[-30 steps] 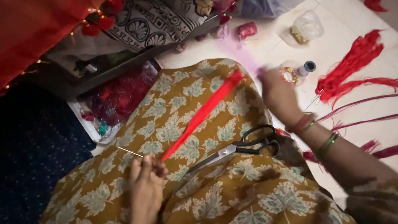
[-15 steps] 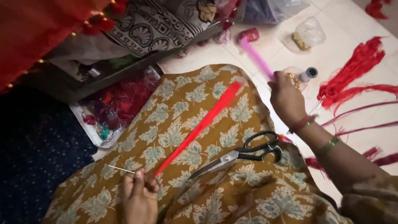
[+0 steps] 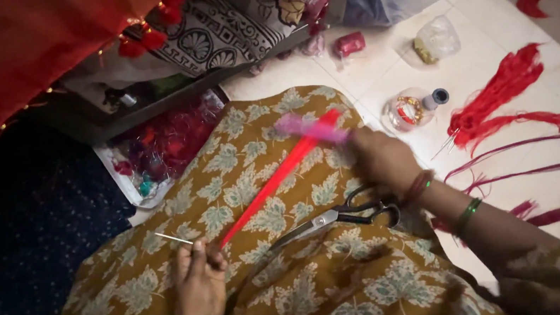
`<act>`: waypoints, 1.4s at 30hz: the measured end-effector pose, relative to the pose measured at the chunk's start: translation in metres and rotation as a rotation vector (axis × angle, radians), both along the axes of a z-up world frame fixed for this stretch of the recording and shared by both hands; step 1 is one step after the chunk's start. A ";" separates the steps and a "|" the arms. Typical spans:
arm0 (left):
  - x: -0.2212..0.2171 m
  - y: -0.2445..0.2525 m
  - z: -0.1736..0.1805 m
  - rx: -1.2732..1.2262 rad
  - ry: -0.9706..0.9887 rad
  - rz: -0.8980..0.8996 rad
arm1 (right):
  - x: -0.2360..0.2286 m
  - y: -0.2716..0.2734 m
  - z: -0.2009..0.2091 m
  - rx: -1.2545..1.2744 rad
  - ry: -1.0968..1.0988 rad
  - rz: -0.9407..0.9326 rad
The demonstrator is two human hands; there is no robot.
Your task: Manually attaching and trimming red fabric tassels to the edge of a decorative textile.
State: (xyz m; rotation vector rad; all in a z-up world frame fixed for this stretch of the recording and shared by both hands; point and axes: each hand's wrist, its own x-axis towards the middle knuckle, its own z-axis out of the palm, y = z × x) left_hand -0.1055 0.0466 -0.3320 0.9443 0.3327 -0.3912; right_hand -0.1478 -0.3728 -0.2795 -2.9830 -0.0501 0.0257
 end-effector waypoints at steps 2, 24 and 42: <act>0.002 -0.002 0.008 0.016 -0.029 -0.003 | 0.007 -0.014 0.003 0.172 -0.032 -0.253; 0.079 0.016 0.218 1.318 -0.860 -0.007 | 0.047 0.035 0.122 0.500 0.099 0.370; 0.097 -0.106 0.171 0.697 -1.162 -0.381 | 0.130 0.117 0.293 1.744 -0.283 0.408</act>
